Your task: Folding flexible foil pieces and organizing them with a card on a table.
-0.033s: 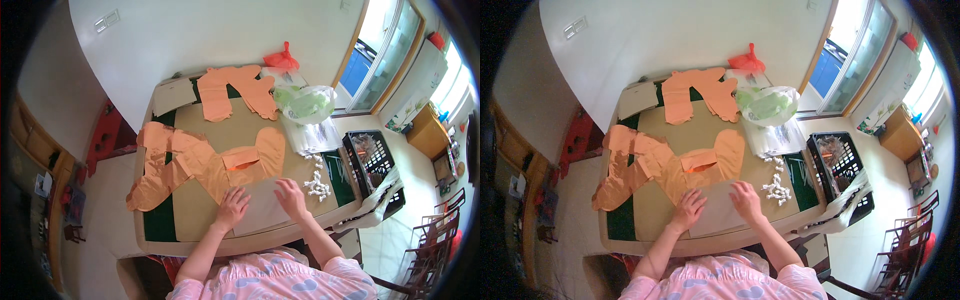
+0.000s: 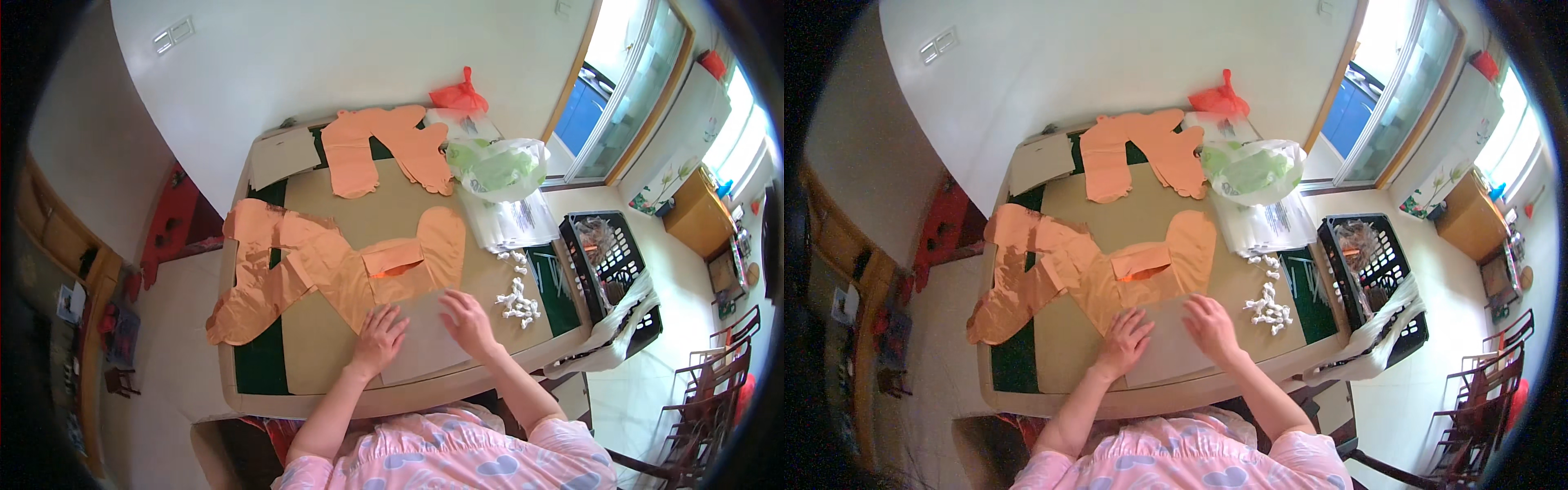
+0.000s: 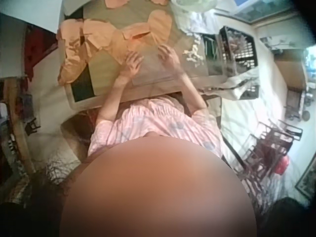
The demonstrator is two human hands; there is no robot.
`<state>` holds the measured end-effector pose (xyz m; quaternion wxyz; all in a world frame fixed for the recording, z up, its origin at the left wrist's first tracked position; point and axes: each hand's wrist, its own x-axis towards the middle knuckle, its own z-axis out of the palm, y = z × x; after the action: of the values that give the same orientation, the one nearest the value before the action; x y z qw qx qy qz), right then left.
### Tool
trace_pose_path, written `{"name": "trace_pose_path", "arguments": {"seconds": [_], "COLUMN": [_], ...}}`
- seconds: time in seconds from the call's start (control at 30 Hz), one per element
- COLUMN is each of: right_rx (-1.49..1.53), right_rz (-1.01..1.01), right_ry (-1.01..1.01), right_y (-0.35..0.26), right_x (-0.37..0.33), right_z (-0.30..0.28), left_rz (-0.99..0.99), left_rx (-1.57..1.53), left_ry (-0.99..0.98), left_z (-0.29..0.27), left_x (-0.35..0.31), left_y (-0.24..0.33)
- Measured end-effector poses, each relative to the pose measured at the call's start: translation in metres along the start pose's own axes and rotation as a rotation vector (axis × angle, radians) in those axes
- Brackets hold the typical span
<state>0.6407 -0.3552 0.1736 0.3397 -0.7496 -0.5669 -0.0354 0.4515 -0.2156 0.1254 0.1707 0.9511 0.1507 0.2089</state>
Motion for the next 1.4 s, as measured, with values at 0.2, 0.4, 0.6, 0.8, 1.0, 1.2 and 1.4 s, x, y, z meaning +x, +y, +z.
{"name": "trace_pose_path", "arguments": {"seconds": [0.2,0.4,0.6,0.8,1.0,1.2,1.4], "right_rx": [-0.043,-0.093,-0.126,-0.096,-0.098,-0.082,-0.056], "right_rz": [-0.185,-0.166,-0.181,-0.205,-0.156,-0.153,-0.158], "right_ry": [-0.299,-0.296,-0.308,-0.298,-0.31,-0.324,-0.348], "right_y": [-0.002,0.0,-0.004,-0.009,-0.003,-0.001,-0.007], "right_x": [-0.007,-0.008,-0.013,-0.013,-0.011,-0.008,-0.007], "right_z": [0.031,0.032,0.033,0.032,0.031,0.033,0.035], "left_rz": [-0.046,-0.312,-0.338,-0.786,-0.803,-0.743,-0.764], "left_rx": [-0.11,-0.149,0.271,-0.33,-1.068,-0.857,-0.813], "left_ry": [0.142,0.351,0.024,-0.14,-0.351,-0.228,-0.243], "left_z": [0.002,-0.018,-0.001,-0.003,-0.016,-0.015,-0.034], "left_x": [0.008,0.088,0.154,0.165,0.102,0.089,0.096], "left_y": [-0.005,-0.06,-0.115,-0.142,-0.116,-0.091,-0.079]}}
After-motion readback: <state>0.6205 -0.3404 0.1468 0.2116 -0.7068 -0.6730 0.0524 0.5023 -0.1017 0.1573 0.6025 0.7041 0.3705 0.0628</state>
